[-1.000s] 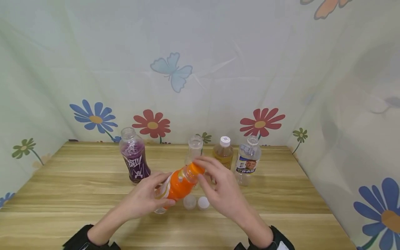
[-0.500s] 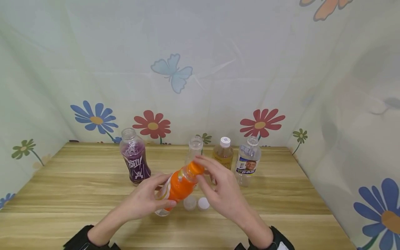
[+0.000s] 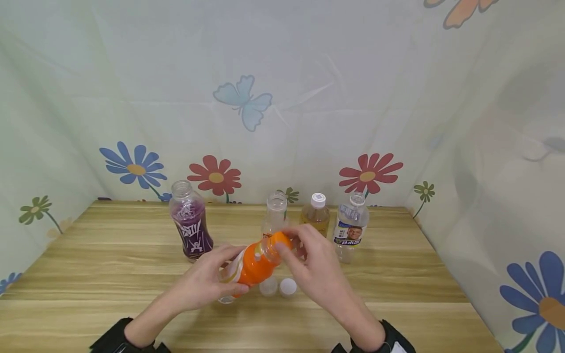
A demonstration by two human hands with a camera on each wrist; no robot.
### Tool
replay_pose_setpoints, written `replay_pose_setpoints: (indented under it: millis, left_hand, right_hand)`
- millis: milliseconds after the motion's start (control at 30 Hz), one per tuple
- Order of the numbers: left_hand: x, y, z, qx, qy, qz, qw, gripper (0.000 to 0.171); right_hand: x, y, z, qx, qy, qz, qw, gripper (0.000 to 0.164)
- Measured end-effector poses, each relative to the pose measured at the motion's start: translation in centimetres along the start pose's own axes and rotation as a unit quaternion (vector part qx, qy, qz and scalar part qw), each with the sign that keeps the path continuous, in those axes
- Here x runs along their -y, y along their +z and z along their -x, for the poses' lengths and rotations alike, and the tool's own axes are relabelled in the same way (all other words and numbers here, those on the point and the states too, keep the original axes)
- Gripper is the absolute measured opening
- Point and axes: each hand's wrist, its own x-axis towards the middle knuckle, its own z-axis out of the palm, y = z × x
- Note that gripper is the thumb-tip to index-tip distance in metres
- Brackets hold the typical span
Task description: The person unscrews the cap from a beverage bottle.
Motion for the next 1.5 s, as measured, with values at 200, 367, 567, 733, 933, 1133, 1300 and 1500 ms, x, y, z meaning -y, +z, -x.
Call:
replay_pose_setpoints:
  millis: [200, 367, 567, 733, 933, 1133, 1300, 1500]
  left_hand:
    - [0.03, 0.04, 0.03, 0.0, 0.0, -0.004, 1.0, 0.069]
    - [0.04, 0.05, 0.06, -0.001, -0.002, -0.004, 1.0, 0.069]
    - [0.04, -0.01, 0.05, -0.001, -0.002, 0.001, 1.0, 0.068]
    - [0.03, -0.04, 0.06, 0.003, -0.002, 0.003, 1.0, 0.068]
    - [0.06, -0.12, -0.02, 0.008, 0.0, 0.015, 0.9999, 0.068]
    - [0.21, -0.09, -0.13, 0.008, 0.001, 0.014, 0.9999, 0.069]
    - [0.27, -0.05, -0.1, 0.008, 0.003, 0.016, 0.9998, 0.069]
    - [0.26, -0.06, -0.08, 0.01, 0.004, 0.02, 0.9997, 0.069]
  right_hand:
    - [-0.07, 0.03, 0.02, 0.011, -0.015, -0.002, 1.0, 0.024]
    - [0.03, 0.0, -0.01, 0.025, -0.039, -0.008, 0.999, 0.026]
    - [0.07, -0.08, -0.04, 0.036, -0.067, -0.008, 0.997, 0.03]
    - [0.11, -0.26, -0.05, 0.051, -0.079, -0.013, 0.995, 0.035]
    - [0.24, -0.59, -0.12, 0.063, -0.093, -0.02, 0.993, 0.037]
    - [0.29, -0.85, -0.14, 0.069, -0.093, -0.026, 0.993, 0.04]
    - [0.33, -0.91, -0.12, 0.073, -0.088, -0.03, 0.993, 0.04]
    - [0.32, -0.86, -0.08, 0.076, -0.087, -0.037, 0.993, 0.041]
